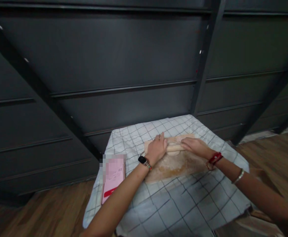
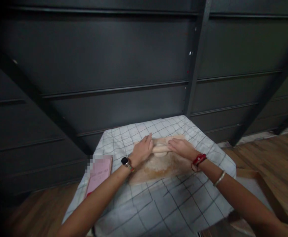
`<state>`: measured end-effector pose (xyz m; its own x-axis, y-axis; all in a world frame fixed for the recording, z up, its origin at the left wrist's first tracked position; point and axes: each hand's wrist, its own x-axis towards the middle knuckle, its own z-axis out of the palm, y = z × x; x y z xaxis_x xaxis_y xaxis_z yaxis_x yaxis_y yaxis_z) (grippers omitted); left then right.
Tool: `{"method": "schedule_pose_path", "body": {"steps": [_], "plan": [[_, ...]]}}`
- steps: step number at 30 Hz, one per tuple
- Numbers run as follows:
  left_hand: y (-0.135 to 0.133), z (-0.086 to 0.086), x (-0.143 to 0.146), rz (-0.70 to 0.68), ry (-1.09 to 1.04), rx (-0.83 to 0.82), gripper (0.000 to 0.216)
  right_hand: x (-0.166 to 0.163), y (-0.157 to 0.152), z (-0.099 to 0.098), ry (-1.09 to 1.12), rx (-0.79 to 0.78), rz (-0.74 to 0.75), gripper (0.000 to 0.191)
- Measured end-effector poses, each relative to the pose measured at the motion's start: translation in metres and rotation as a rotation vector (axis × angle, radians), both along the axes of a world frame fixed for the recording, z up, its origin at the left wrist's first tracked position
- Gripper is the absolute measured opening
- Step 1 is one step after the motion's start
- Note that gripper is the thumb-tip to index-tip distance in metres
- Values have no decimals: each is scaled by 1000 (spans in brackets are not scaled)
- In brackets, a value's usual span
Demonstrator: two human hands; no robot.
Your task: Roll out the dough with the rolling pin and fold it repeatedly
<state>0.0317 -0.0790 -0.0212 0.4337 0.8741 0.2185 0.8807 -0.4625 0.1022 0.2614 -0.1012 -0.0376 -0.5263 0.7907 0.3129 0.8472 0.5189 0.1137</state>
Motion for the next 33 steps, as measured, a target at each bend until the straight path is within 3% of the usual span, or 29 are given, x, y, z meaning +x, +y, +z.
{"method": "schedule_pose_path", "body": {"steps": [5, 10, 13, 17, 22, 28, 33], "plan": [[27, -4, 3, -32, 29, -124, 53, 1, 30, 2, -182, -105, -31, 27], [67, -13, 5, -1, 33, -297, 57, 3, 75, 9, -156, -289, -97, 31], [81, -18, 7, 95, 36, -329, 58, 0, 102, 8, -192, -294, -13, 27], [81, -24, 8, 186, 34, -366, 57, -4, 120, 8, -204, -289, 53, 30], [55, -28, 5, 179, 70, -226, 55, -1, 87, 7, -223, -168, 160, 26], [4, -30, 1, 48, 82, 55, 52, -7, 8, -13, 16, 2, -113, 33], [5, -26, 2, 25, 77, 23, 51, -9, 1, -4, 24, -109, -78, 27]]}}
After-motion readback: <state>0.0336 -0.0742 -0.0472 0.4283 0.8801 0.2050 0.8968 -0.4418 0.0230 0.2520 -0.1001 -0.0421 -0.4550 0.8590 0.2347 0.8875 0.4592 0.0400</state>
